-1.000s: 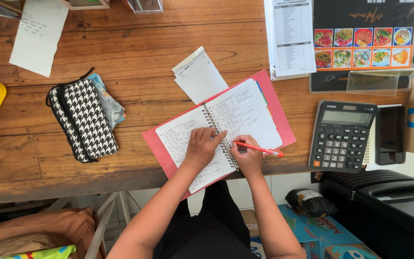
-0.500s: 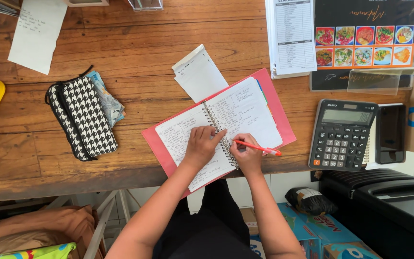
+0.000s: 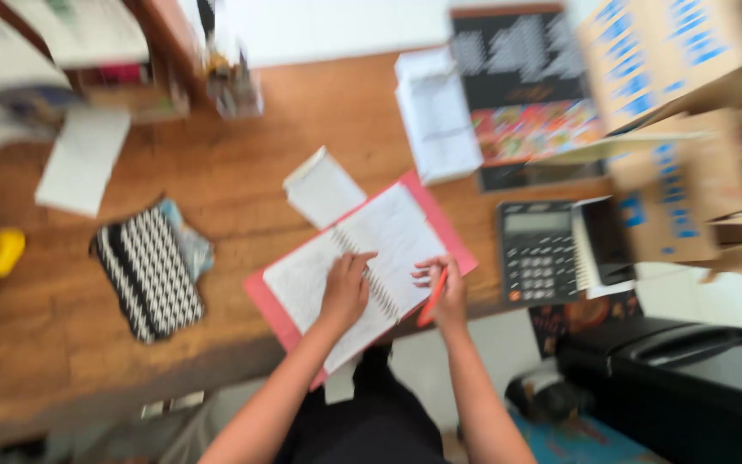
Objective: The recorder counts money from a wallet and then uses a calculator and a notebook to record financial transactions at a counter.
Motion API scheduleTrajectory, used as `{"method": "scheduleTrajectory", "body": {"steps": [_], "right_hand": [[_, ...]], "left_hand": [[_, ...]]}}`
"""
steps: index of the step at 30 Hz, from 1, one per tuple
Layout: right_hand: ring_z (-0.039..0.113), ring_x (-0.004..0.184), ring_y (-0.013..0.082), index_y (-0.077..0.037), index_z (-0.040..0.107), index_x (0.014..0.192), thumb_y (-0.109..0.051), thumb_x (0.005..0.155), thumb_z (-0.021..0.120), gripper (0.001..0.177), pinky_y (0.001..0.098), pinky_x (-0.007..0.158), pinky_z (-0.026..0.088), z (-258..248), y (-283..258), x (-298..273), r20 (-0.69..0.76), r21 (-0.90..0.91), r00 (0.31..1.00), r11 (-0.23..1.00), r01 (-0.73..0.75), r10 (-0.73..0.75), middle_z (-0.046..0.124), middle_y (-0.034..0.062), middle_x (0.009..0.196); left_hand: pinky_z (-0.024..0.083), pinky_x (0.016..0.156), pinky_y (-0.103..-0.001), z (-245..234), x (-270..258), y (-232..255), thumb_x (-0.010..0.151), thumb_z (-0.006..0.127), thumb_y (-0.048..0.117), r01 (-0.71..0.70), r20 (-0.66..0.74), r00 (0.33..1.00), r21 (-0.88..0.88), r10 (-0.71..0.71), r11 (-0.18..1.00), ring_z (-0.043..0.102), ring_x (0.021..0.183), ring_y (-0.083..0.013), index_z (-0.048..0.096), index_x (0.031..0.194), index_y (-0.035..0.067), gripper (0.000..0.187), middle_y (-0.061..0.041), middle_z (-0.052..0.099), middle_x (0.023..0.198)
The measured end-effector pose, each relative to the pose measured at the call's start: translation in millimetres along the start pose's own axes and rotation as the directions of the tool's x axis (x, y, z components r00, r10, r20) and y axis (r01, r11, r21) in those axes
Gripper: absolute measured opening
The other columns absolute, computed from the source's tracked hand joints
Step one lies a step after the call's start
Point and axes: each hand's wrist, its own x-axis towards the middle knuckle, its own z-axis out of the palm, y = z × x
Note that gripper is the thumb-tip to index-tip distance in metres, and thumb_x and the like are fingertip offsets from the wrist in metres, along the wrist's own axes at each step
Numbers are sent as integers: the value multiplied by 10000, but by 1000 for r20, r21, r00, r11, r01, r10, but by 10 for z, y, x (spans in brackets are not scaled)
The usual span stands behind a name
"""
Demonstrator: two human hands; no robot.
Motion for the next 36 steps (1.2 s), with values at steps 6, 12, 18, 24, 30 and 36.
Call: {"method": "scheduleTrajectory", "body": {"steps": [6, 12, 18, 24, 30, 36], "right_hand": [[599, 1026, 399, 15, 468, 1196, -21, 863, 631, 372, 457, 906, 471, 179, -806, -40, -96, -730, 838, 611, 307, -536, 588, 213, 1121], [605, 1152, 406, -3, 489, 1224, 46, 829, 566, 406, 469, 966, 483, 206, -1537, -182, 19, -636, 754, 574, 516, -657, 605, 219, 1222], [687, 1065, 369, -68, 588, 1208, 59, 882, 552, 352, 416, 871, 556, 67, -2007, -442, 74, -618, 847, 643, 453, -526, 695, 171, 1157], [719, 1013, 333, -123, 635, 1336, 28, 875, 603, 486, 418, 859, 566, -58, -2067, -503, 110, -671, 906, 642, 371, -408, 738, 154, 1121], [666, 1101, 411, -69, 450, 1522, 82, 917, 552, 632, 467, 916, 526, -79, -1953, -482, 222, -646, 758, 490, 585, -613, 642, 247, 1374], [682, 1118, 381, -113, 446, 1545, 80, 905, 519, 673, 452, 935, 527, -63, -1839, -473, 200, -627, 854, 606, 489, -481, 695, 190, 1293]], "left_hand": [[541, 778, -460, -428, 422, 735, 959, 615, 263, 140, 408, 909, -500, 90, 855, 691, 893, -380, 622, 1129, 27, 291, -202, 705, 952], [486, 762, -539, -506, 563, 1057, 1060, 507, 206, -64, 285, 943, -352, 172, 934, 647, 929, -438, 571, 1011, 30, 194, -226, 695, 944], [469, 645, -548, -689, 618, 1298, 992, 533, 244, 40, 286, 956, -365, 71, 930, 655, 756, -446, 597, 1128, 124, 193, -232, 675, 753], [486, 600, -507, -636, 588, 1339, 1008, 549, 244, 50, 256, 961, -521, 101, 852, 634, 684, -447, 602, 964, 43, 212, -241, 643, 716], [475, 572, -487, -839, 682, 1473, 972, 616, 321, 189, 259, 961, -368, -95, 910, 661, 585, -387, 635, 869, 66, 275, -192, 639, 607], [483, 533, -521, -636, 625, 1303, 955, 586, 273, -50, 142, 983, -390, 113, 920, 656, 629, -420, 663, 971, 125, 168, -189, 677, 657]]}}
